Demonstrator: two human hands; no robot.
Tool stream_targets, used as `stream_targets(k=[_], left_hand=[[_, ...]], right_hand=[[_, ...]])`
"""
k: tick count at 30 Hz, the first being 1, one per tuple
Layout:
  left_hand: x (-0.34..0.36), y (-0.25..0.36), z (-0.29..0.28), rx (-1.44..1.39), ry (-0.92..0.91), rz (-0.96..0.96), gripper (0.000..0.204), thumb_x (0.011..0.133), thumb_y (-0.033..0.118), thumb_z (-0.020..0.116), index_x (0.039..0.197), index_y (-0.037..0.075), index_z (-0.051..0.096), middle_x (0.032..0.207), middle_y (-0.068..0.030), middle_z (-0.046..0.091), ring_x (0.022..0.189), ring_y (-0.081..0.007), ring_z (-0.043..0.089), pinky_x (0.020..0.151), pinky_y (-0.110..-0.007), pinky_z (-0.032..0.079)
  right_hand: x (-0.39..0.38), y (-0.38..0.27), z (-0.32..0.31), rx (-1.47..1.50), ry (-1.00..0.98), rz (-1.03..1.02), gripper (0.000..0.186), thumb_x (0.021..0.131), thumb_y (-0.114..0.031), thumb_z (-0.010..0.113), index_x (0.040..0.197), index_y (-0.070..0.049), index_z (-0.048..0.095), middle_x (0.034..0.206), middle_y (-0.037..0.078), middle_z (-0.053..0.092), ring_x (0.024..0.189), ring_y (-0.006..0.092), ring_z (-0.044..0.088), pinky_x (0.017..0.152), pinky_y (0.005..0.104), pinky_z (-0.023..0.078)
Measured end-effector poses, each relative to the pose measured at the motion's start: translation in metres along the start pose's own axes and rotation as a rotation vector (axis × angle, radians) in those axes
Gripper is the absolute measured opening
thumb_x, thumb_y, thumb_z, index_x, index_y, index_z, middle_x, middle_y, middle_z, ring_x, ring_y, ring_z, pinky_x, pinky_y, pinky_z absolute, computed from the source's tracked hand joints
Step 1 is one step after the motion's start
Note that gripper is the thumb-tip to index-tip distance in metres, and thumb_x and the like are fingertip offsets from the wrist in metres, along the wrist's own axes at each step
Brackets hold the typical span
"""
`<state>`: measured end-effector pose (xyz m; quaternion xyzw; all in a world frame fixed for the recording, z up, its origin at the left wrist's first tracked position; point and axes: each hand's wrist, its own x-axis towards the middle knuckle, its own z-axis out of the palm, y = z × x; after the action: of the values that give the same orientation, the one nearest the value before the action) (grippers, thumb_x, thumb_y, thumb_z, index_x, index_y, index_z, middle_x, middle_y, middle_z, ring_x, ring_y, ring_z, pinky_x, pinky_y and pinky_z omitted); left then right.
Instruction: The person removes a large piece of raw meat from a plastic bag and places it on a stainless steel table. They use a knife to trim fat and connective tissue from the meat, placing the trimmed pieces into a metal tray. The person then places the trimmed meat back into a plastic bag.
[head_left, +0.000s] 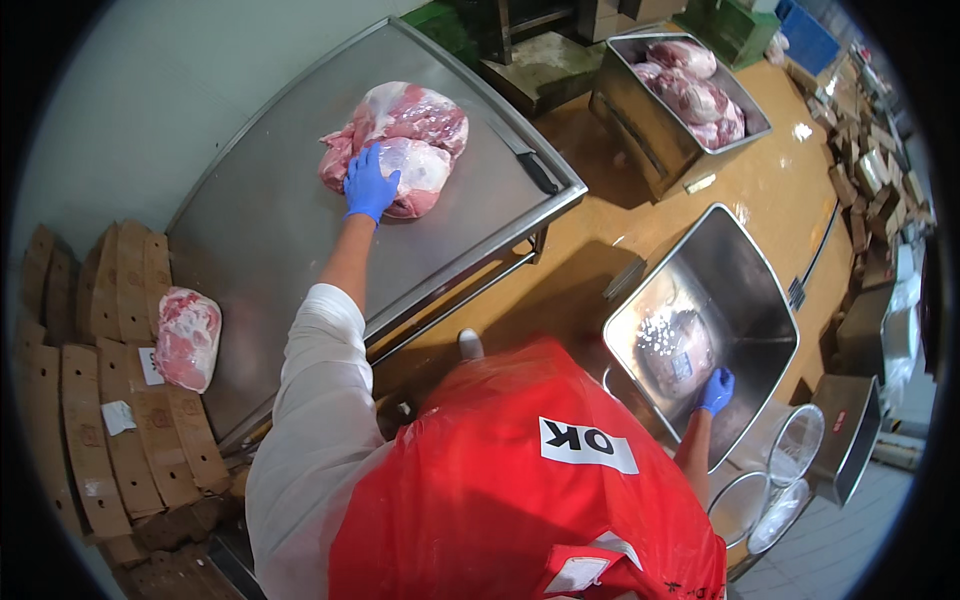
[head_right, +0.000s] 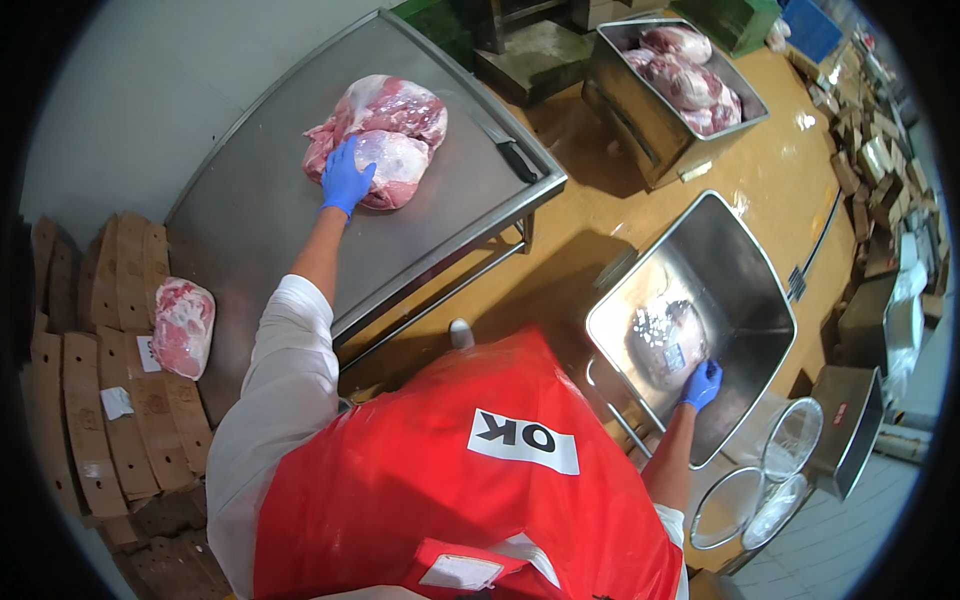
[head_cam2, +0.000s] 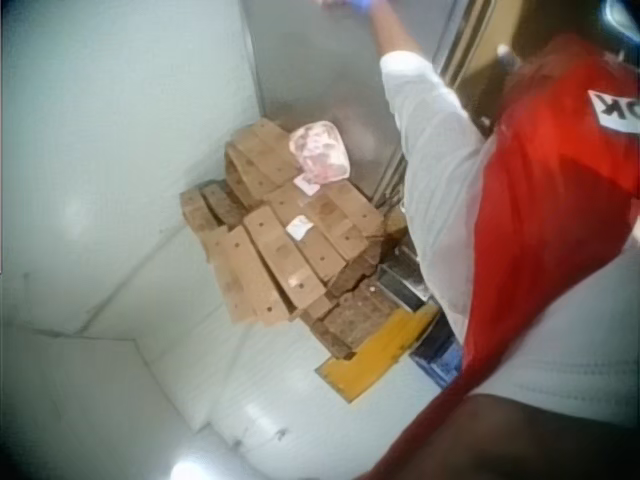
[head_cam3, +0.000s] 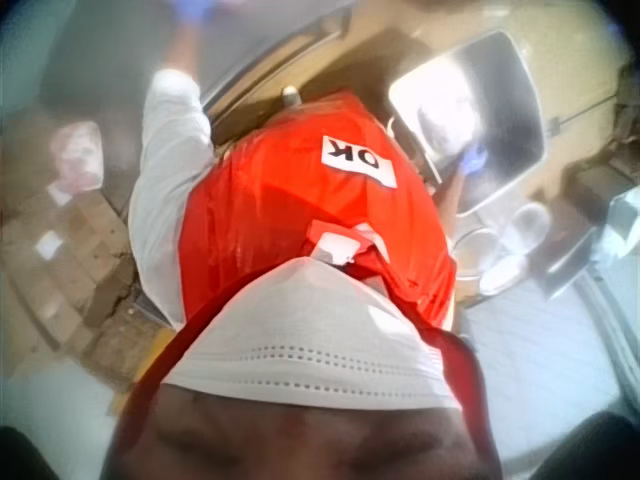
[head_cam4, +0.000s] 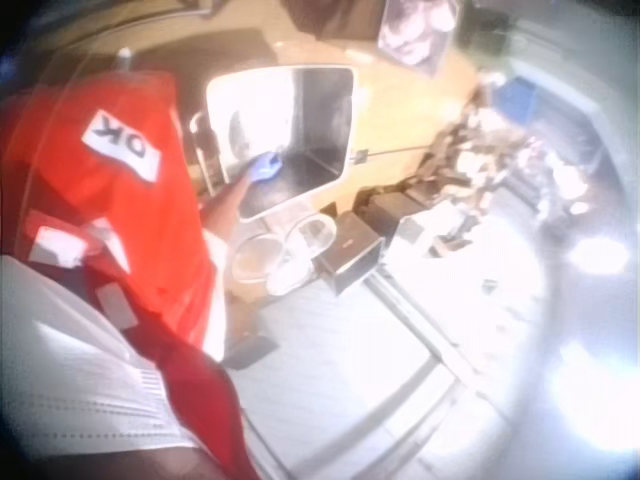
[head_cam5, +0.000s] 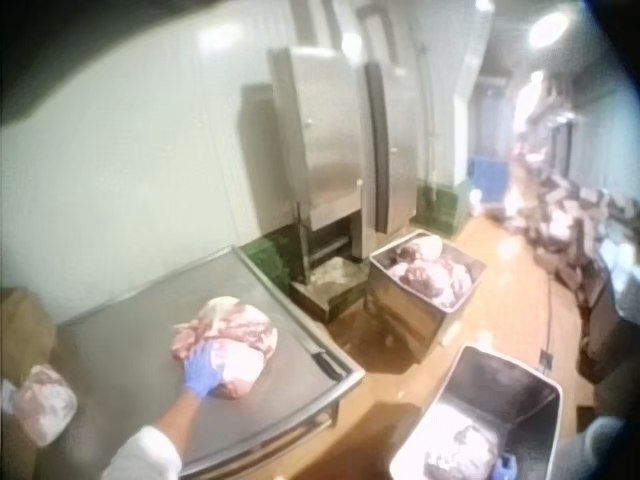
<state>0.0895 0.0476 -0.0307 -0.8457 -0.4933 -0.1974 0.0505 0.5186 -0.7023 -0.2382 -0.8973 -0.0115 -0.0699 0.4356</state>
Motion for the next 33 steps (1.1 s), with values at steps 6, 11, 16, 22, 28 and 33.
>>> stream_targets(k=[6,11,16,22,28,33], left_hand=[[0.045,-0.072,0.015,-0.535,-0.001,-0.018,0.04,0.096,0.021,0.063,0.134,0.011,0.063,0.12,-0.0209,0.071,0.112,-0.0384,0.067,0.097,-0.047,0.053],[0.039,-0.143,0.02,-0.366,0.098,-0.003,0.049,0.09,0.027,0.069,0.137,0.02,0.063,0.142,-0.0201,0.059,0.129,-0.0411,0.055,0.109,-0.049,0.046],[0.013,-0.151,0.024,-0.385,-0.089,-0.094,0.051,0.084,0.032,0.073,0.133,0.026,0.065,0.16,-0.0164,0.039,0.135,-0.0404,0.05,0.114,-0.051,0.039],[-0.02,-0.129,-0.003,-0.372,-0.044,-0.176,0.048,0.083,0.036,0.075,0.128,0.023,0.067,0.152,-0.0184,0.045,0.126,-0.0425,0.055,0.109,-0.049,0.042],[-0.062,-0.072,-0.049,-0.335,-0.143,-0.305,0.062,0.076,0.04,0.083,0.131,0.019,0.064,0.143,-0.0171,0.046,0.122,-0.0425,0.053,0.105,-0.049,0.044],[-0.088,-0.043,-0.046,-0.312,-0.026,-0.201,0.062,0.076,0.036,0.084,0.132,0.016,0.063,0.149,-0.029,0.037,0.132,-0.0501,0.044,0.108,-0.053,0.043]], right_hand=[[-0.041,-0.09,0.08,0.16,-0.312,0.166,0.018,0.096,-0.011,0.065,0.108,0.0,0.073,0.092,0.005,0.072,0.074,0.0108,0.062,0.066,0.0277,0.051],[-0.067,-0.246,0.171,0.152,-0.593,-0.041,0.018,0.098,-0.012,0.066,0.108,0.002,0.073,0.092,0.005,0.071,0.077,0.0107,0.062,0.067,0.0274,0.05],[-0.129,-0.429,0.269,0.039,-0.99,-0.361,0.033,0.095,-0.015,0.07,0.122,0.004,0.069,0.113,0.013,0.074,0.104,0.0167,0.069,0.092,0.0312,0.053],[-0.232,-0.597,0.359,0.154,-1.315,-0.919,0.073,0.081,-0.032,0.084,0.143,-0.008,0.056,0.134,0.02,0.057,0.113,0.0319,0.064,0.096,0.0404,0.054],[-0.29,-0.62,0.394,-0.007,-1.081,-1.351,0.13,0.06,-0.058,0.091,0.159,-0.007,0.023,0.148,0.037,0.037,0.139,0.0534,0.038,0.11,0.0549,0.043],[-0.285,-0.626,0.389,-0.073,-1.15,-1.315,0.131,0.056,-0.06,0.092,0.156,-0.008,0.025,0.147,0.038,0.035,0.134,0.0557,0.038,0.109,0.058,0.043]])
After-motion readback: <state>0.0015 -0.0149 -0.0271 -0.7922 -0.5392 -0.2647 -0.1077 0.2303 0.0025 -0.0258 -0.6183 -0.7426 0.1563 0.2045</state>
